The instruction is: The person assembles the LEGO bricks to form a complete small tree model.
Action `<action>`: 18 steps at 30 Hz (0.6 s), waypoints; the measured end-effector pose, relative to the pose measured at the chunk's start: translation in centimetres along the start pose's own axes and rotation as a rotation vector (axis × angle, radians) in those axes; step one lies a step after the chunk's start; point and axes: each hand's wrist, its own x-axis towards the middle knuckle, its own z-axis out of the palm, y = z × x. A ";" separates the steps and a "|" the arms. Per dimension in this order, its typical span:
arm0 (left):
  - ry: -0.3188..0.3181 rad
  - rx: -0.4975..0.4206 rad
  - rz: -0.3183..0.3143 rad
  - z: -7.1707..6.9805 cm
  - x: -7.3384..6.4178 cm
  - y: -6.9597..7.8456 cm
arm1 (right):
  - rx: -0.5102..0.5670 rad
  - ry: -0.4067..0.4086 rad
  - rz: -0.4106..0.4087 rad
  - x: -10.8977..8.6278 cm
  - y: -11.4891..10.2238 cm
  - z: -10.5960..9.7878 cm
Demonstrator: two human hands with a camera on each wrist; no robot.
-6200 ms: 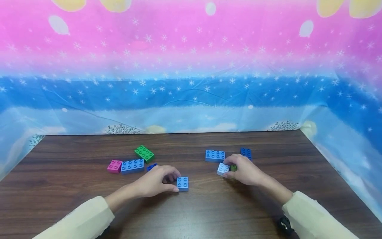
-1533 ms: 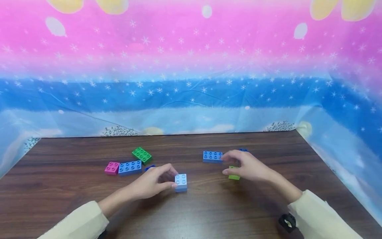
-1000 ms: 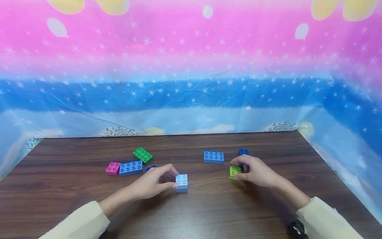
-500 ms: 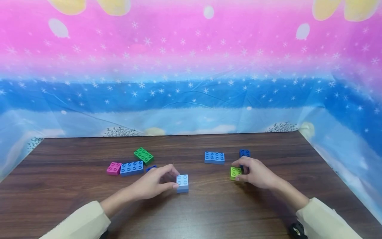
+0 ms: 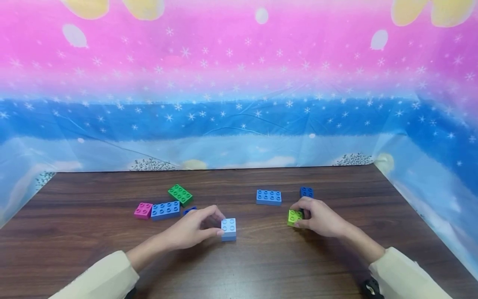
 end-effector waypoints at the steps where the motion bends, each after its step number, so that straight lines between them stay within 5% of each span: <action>1: -0.001 0.000 -0.001 0.0 0.0 0.0 | 0.001 0.001 -0.001 0.0 0.0 0.0; 18: -0.002 0.003 -0.008 -0.1 -0.1 0.2 | 0.042 0.016 -0.057 1.7 -1.7 -0.5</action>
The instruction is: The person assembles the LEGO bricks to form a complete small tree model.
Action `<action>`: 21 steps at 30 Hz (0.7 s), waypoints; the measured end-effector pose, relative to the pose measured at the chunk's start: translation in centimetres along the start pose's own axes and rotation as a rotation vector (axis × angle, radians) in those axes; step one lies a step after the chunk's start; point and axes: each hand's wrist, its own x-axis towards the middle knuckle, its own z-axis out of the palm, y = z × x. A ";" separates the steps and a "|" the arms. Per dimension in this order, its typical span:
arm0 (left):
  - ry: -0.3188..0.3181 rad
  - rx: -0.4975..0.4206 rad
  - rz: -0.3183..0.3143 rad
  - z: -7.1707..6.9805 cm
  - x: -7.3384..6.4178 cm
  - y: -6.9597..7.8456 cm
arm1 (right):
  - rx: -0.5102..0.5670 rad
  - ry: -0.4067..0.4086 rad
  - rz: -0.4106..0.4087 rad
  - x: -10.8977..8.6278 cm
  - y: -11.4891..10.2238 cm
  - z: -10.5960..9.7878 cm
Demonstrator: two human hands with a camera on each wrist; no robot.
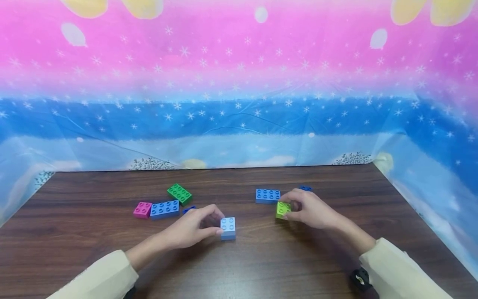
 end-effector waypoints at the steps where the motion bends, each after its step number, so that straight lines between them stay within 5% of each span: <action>1: 0.000 0.001 -0.001 0.0 0.0 0.0 | -0.002 0.006 -0.014 0.2 -0.2 0.0; 13: -0.006 0.022 -0.010 0.0 0.1 0.0 | 0.052 -0.022 -0.007 2.6 -3.6 1.3; 21: -0.007 0.011 0.010 -0.1 0.1 -0.1 | 0.119 -0.049 -0.079 4.2 -5.8 2.5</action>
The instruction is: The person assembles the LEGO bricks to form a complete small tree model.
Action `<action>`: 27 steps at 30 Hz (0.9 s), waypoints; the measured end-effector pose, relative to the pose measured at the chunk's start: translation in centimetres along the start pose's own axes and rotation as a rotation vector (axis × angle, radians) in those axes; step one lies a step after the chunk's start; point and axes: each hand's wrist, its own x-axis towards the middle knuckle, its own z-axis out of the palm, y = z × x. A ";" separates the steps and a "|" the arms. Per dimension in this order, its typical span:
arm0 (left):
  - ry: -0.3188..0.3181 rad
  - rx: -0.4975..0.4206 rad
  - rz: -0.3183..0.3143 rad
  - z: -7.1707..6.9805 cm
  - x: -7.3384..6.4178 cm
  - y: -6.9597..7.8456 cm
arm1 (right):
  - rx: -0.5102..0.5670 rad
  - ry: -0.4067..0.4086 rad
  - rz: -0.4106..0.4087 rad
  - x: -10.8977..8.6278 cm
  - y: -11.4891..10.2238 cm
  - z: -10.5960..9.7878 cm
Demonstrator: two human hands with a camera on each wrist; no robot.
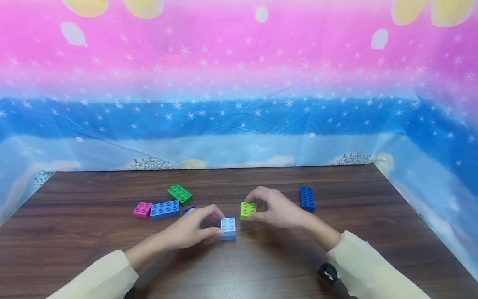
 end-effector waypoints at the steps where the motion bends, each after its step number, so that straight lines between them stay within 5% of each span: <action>1: -0.001 -0.002 0.002 0.0 0.0 0.0 | 0.007 -0.006 -0.001 0.2 -0.2 0.2; 27: 0.013 0.048 0.022 0.1 0.1 0.0 | 0.082 -0.074 -0.094 1.6 -1.7 2.0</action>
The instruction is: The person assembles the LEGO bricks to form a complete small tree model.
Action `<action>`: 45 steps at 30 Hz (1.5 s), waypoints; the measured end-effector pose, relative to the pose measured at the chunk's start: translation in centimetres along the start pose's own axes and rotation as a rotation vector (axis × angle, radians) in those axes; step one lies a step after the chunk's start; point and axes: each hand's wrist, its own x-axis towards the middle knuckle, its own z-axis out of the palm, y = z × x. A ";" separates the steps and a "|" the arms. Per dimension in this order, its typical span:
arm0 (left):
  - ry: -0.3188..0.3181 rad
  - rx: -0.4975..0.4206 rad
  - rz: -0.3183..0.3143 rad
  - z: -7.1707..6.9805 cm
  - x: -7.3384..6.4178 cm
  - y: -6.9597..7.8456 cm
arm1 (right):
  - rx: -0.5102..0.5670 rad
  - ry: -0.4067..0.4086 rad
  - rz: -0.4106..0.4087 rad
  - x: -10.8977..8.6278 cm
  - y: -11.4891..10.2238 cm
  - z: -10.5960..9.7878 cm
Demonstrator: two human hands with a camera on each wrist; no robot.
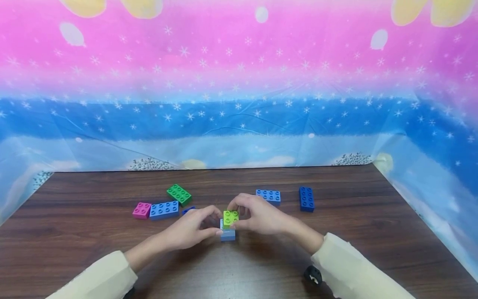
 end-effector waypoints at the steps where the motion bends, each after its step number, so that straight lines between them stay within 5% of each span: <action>1: 0.002 0.004 0.001 0.0 0.0 0.0 | 0.002 -0.002 0.001 0.0 0.0 0.0; 22: -0.024 0.052 0.020 -0.3 0.2 0.3 | 0.010 -0.025 -0.001 0.3 -0.1 0.3; 33: 0.054 0.031 0.022 -0.8 0.0 1.2 | 0.008 -0.012 -0.010 0.2 0.1 0.5; 45: 0.052 0.025 0.011 -0.7 0.0 1.3 | 0.050 -0.034 0.105 -0.5 0.2 -0.2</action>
